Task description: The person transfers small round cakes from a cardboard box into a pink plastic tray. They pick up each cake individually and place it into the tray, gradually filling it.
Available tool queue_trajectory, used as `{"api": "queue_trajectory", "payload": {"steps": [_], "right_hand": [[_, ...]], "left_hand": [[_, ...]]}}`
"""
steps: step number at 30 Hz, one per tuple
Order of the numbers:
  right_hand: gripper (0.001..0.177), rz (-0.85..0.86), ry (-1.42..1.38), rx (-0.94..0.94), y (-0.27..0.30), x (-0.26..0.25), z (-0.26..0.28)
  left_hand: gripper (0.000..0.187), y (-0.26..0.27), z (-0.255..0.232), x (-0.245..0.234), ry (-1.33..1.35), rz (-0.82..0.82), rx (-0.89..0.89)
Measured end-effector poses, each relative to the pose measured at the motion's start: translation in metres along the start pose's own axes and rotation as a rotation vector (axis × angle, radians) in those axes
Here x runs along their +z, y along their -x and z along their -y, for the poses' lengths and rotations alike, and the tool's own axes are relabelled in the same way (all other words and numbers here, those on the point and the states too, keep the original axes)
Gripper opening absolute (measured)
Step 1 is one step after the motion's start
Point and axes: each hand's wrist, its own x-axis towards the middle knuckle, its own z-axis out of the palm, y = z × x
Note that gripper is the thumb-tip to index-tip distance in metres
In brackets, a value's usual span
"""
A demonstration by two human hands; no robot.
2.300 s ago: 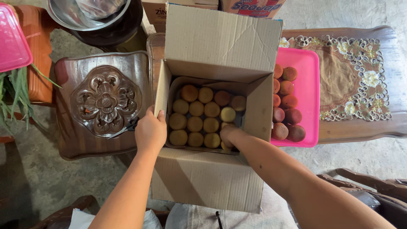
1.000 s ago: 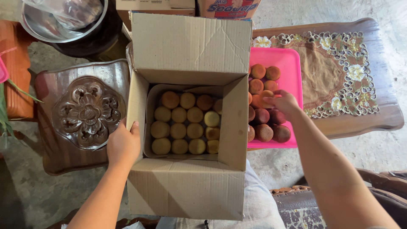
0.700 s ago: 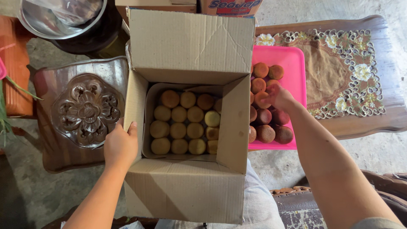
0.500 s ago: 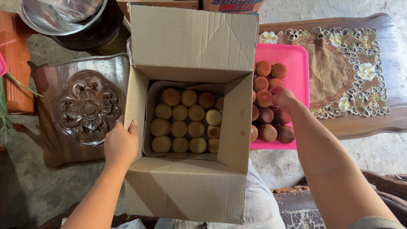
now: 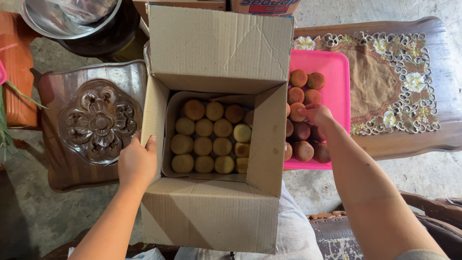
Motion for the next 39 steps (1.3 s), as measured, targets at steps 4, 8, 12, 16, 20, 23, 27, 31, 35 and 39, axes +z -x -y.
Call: {"api": "queue_trajectory", "payload": {"steps": [4,8,12,16,20,23,27,31,35,39], "right_hand": [[0.046,0.009,-0.014,-0.023,0.002,-0.002,-0.001],[0.050,-0.091,0.454,-0.164,0.020,-0.007,0.002],[0.051,-0.221,0.533,-0.323,0.060,-0.012,0.044],[0.038,-0.528,0.254,-0.818,0.131,-0.012,0.124],[0.019,-0.442,0.398,-1.099,0.220,0.034,0.183],[0.010,0.136,1.263,-1.158,0.263,0.078,0.206],[0.043,0.364,1.586,-0.709,0.264,0.092,0.205],[0.044,0.413,1.658,-0.618,0.236,0.102,0.189],[0.048,0.580,1.738,-0.552,0.207,0.115,0.182],[0.046,0.640,1.708,-0.572,0.182,0.121,0.176]], "left_hand": [[0.046,-0.001,0.001,0.001,0.000,0.002,-0.004],[0.046,-0.002,0.005,0.003,0.021,-0.017,0.024],[0.046,-0.004,0.008,0.007,0.009,-0.055,0.065],[0.044,-0.003,0.008,0.007,0.041,-0.043,0.049],[0.044,0.000,0.003,0.003,0.069,-0.034,0.038],[0.042,0.001,0.001,0.002,0.071,-0.029,0.042],[0.042,-0.001,0.004,0.005,0.089,-0.019,0.032],[0.041,-0.002,0.006,0.005,0.053,-0.068,0.053],[0.039,-0.002,0.002,0.003,0.102,-0.038,0.048],[0.038,0.001,0.004,0.001,0.109,-0.020,0.075]]}}
